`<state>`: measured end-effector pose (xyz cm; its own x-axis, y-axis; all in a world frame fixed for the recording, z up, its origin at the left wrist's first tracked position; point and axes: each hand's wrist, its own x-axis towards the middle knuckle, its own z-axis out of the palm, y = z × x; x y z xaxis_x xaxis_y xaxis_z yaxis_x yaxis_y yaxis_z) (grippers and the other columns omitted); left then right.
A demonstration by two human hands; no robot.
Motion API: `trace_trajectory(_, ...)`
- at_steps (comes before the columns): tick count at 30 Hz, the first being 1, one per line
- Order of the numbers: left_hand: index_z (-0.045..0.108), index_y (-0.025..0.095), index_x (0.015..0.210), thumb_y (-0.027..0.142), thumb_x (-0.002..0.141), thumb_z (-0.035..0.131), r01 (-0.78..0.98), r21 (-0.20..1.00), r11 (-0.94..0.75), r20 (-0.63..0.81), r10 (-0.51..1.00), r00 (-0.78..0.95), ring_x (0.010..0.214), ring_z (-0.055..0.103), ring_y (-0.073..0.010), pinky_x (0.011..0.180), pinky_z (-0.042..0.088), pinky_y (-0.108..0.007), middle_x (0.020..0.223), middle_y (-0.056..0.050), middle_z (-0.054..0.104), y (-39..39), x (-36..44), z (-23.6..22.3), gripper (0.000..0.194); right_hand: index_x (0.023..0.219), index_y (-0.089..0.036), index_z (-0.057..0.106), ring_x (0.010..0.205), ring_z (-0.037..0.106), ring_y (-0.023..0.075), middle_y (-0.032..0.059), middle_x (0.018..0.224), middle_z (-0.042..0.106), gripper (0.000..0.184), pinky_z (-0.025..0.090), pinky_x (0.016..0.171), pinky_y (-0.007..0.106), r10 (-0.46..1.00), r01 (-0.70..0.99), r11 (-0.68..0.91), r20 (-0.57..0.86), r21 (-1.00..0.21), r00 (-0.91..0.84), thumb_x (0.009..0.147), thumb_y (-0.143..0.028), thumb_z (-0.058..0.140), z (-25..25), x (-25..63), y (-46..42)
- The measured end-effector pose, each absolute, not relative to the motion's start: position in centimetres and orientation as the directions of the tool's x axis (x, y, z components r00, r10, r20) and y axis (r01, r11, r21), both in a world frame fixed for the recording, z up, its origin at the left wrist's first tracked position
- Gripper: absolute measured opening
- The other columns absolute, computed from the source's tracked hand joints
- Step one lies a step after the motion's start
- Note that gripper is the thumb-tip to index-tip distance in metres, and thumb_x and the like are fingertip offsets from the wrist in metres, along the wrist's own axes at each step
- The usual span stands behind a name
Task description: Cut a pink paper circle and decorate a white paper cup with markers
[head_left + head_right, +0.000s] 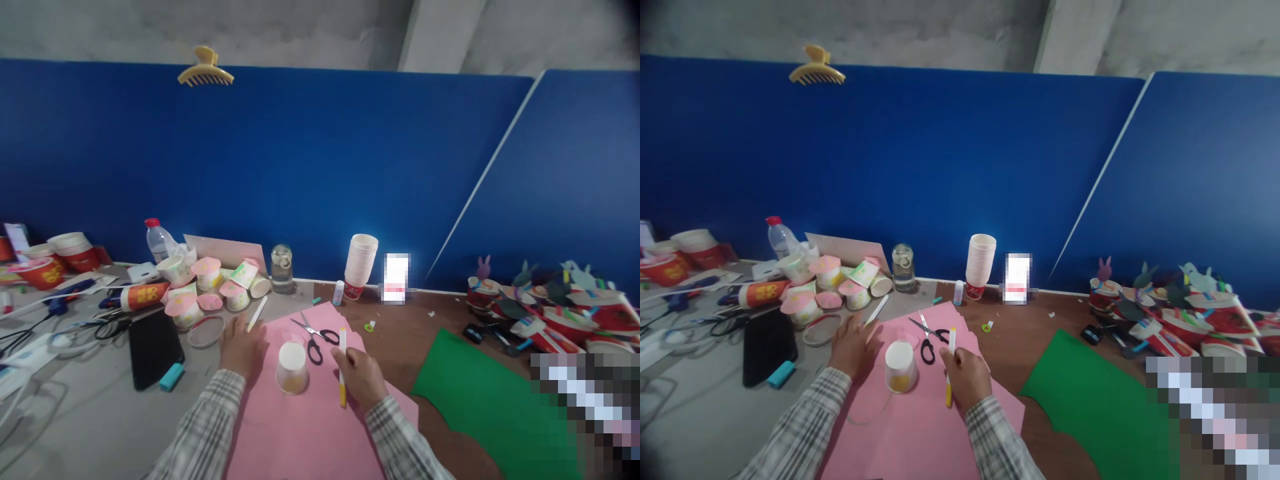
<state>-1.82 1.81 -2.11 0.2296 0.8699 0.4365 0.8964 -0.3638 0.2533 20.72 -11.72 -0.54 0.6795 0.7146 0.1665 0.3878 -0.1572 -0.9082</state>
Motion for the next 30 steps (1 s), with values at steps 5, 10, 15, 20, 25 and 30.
trace_trajectory(5, 0.065, 0.028, 0.084, 0.024, 0.061, 0.064, 0.89, 0.259, -0.375, 0.462, 0.857, 0.227, 0.104, 0.045, -0.0356, 0.09, 0.03, -0.054, 0.1, -0.006, 0.065, 2.4, -1.9, -3.5, 0.023, 0.038, -0.024, 0.056, 0.03, 0.039, 0.0139, -0.0086, 0.027, 0.045, 0.021, 0.017, 0.039, 0.021, 0.742, 0.415, -0.187, 0.149, -0.891, 0.654, 0.049, -0.032, 0.071, -1.5, 20.9, -11.4)
trace_trajectory(10, 0.061, 0.026, 0.07, 0.021, 0.065, 0.054, 0.85, 0.326, -0.414, 0.573, 0.802, 0.17, 0.085, 0.051, -0.0313, 0.086, 0.032, -0.052, 0.079, -0.003, 0.066, 2.3, -2.0, -2.4, 0.01, 0.055, -0.025, 0.064, 0.034, 0.043, 0.0171, -0.008, 0.031, 0.048, 0.009, 0.02, 0.041, 0.021, 0.739, 0.393, -0.136, 0.171, -0.909, 0.651, 0.051, -0.03, 0.07, -2.4, 21.3, -11.4)
trace_trajectory(15, 0.054, 0.023, 0.067, 0.026, 0.073, 0.043, 0.757, 0.46, -0.463, 0.694, 0.719, 0.018, 0.082, 0.051, -0.0303, 0.085, 0.032, -0.052, 0.072, -0.004, 0.059, 2.0, -2.7, 0.2, 0.013, 0.062, -0.024, 0.065, 0.037, 0.045, 0.0176, -0.0068, 0.036, 0.051, 0.007, 0.028, 0.04, 0.023, 0.722, 0.332, -0.031, 0.208, -0.943, 0.659, 0.056, -0.028, 0.065, -2.2, 21.2, -11.4)
trace_trajectory(20, 0.049, 0.021, 0.086, 0.037, 0.082, 0.033, 0.567, 0.636, -0.524, 0.687, 0.719, -0.106, 0.062, 0.054, -0.0197, 0.06, 0.047, -0.033, 0.066, 0.003, 0.053, 0.3, -2.9, 3.2, 0.023, 0.08, -0.018, 0.066, 0.039, 0.049, 0.0172, -0.0022, 0.047, 0.059, 0.022, 0.04, 0.04, 0.025, 0.789, 0.235, 0.12, 0.237, -0.964, 0.566, 0.066, -0.033, 0.057, 0.0, 20.0, -12.4)
trace_trajectory(25, 0.057, 0.021, 0.073, 0.047, 0.077, 0.043, 0.152, 0.822, -0.549, 0.526, 0.834, 0.168, 0.038, 0.046, -0.0128, 0.034, 0.039, -0.022, 0.048, 0.007, 0.053, -4.2, -0.6, 4.0, 0.03, 0.107, -0.019, 0.059, 0.043, 0.05, 0.0159, -0.0013, 0.054, 0.062, 0.043, 0.043, 0.043, 0.024, 0.921, -0.089, 0.311, 0.277, -0.946, 0.274, 0.067, -0.034, 0.065, 2.1, 18.3, -14.7)
trace_trajectory(30, 0.062, 0.024, 0.074, 0.04, 0.081, 0.045, 0.092, 0.735, -0.672, 0.502, 0.63, 0.592, 0.042, 0.055, -0.0168, 0.04, 0.046, -0.026, 0.052, 0.002, 0.062, -8.1, 1.4, 3.9, 0.024, 0.095, -0.021, 0.067, 0.039, 0.047, 0.015, -0.0017, 0.046, 0.06, 0.029, 0.04, 0.042, 0.024, 0.957, -0.213, 0.263, 0.227, -0.941, 0.18, 0.07, -0.035, 0.066, 2.6, 17.3, -16.2)
